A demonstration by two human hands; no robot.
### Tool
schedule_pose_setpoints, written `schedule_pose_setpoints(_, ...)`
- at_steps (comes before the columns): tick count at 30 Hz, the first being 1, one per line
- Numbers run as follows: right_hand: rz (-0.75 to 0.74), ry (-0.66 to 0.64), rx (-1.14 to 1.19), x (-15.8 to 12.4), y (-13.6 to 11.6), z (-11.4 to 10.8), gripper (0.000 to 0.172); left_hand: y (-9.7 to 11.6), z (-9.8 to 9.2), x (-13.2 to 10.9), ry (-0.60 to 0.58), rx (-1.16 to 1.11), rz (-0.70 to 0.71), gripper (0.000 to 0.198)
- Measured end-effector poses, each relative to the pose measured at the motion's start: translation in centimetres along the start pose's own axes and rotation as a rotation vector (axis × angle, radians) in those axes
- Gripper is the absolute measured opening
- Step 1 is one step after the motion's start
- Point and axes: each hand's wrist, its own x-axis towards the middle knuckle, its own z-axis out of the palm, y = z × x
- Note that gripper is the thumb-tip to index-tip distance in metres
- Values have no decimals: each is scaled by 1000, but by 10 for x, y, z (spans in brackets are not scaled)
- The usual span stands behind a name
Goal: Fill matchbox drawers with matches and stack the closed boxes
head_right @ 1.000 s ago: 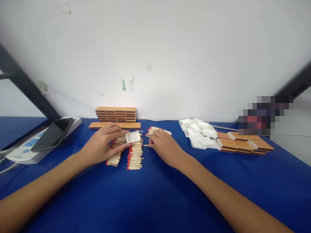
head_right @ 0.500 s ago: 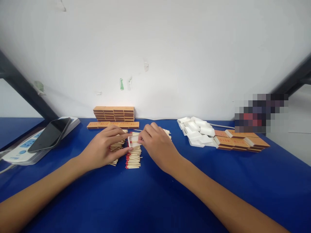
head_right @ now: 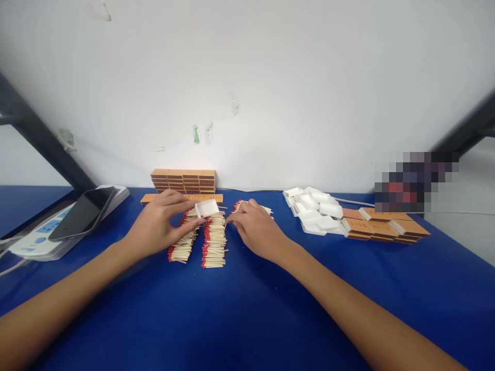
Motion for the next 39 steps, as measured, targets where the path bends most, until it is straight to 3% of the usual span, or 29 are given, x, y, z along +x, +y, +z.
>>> schedule_pose_setpoints(16,-35,19,-103,-3,5,-4,33,-2,0,0,-15,1,-2,35)
schedule_pose_setpoints(20,161,94,-114,1,0,-1,19,-1,0,0,-7,5,6,36)
schedule_pose_setpoints(23,342,112,-111,7,-11,6,33,-1,1,0,-9,3,2,36)
schedule_pose_setpoints(26,398,71,-112,12,-19,12,33,-2,2,-1,-18,7,0,35)
schedule_pose_setpoints(32,339,42,-61,6,-11,7,15,-1,1,-1,-12,4,3,36)
schedule_pose_setpoints(39,314,64,-135,3,15,-5,16,0,1,0,-16,5,6,37)
